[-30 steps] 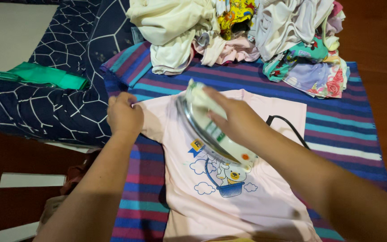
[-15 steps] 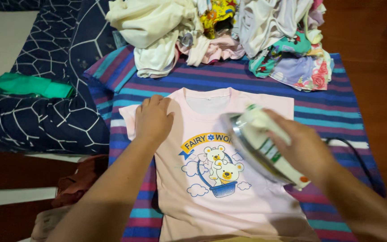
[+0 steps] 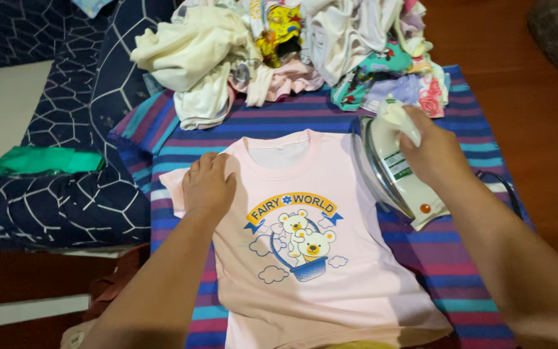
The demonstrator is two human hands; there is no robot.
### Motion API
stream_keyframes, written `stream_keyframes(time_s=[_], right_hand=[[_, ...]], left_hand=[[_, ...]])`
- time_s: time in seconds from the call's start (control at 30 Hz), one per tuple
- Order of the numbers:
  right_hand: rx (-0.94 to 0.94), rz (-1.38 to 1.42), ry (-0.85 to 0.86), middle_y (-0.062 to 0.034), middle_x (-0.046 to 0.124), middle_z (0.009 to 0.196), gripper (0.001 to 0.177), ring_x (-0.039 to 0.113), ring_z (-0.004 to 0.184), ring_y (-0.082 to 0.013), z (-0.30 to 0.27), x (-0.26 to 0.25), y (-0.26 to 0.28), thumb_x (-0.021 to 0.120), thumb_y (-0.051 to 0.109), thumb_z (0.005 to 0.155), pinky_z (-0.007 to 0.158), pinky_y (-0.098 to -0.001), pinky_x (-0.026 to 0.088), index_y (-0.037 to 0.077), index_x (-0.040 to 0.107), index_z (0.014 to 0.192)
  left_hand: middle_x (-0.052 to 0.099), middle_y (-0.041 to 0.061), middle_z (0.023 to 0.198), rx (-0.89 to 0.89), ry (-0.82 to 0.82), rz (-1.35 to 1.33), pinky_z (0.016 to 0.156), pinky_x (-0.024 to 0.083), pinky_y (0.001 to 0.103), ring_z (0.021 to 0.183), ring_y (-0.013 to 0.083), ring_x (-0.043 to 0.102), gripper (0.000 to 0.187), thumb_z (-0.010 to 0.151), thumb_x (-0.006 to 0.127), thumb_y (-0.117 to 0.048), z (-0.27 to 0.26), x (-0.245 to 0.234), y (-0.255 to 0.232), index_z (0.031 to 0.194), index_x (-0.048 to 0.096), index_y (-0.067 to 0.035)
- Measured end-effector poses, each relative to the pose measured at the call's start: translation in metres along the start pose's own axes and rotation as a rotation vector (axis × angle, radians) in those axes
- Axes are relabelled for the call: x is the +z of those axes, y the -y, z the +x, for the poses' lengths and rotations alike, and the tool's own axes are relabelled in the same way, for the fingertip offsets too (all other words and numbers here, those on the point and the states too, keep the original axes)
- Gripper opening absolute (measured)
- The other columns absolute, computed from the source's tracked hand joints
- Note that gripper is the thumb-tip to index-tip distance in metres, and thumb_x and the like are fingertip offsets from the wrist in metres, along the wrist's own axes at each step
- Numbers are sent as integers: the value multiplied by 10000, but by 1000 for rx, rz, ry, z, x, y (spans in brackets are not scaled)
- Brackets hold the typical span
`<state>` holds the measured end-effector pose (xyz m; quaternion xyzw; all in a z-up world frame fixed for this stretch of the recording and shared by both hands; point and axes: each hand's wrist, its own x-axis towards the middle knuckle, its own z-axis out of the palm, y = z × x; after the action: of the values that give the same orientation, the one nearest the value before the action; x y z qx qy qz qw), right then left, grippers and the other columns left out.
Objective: The person irons a pink t-shirt on a striped ironing board. They smooth the shirt, iron the front and back, flip the shirt over, and continue ironing until the garment is flat.
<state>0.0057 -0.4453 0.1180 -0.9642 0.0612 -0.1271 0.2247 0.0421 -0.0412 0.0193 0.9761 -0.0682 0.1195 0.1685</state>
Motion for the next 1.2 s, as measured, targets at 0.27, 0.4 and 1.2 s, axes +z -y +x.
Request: stream_keyframes(time_s=[0.27, 0.4, 1.2], right_hand=[[31, 39, 112, -308, 707, 991, 598, 681, 952, -492, -62, -23, 4, 674, 270, 923, 798, -517, 558, 247, 504, 1496], [8, -29, 107, -288, 712, 973, 580, 678, 890, -500, -63, -25, 11, 658, 262, 925, 746, -563, 534, 243, 484, 1478], [-32, 3, 140, -269, 725, 1015, 546, 695, 935, -479, -50, -42, -18, 658, 266, 941, 771, -531, 554, 250, 519, 1469]], left_hand=[[535, 71, 1401, -14, 13, 13, 1077, 363, 495, 1307, 318, 479, 484, 899, 672, -296, 0, 2, -1, 1356, 586, -161], [537, 68, 1395, -52, 41, 5, 1084, 357, 496, 1304, 318, 474, 482, 898, 668, -287, 0, 0, -4, 1357, 585, -166], [645, 135, 1233, 42, -93, -55, 1023, 469, 505, 1163, 357, 597, 373, 827, 655, -123, 20, 11, -53, 1196, 702, -145]])
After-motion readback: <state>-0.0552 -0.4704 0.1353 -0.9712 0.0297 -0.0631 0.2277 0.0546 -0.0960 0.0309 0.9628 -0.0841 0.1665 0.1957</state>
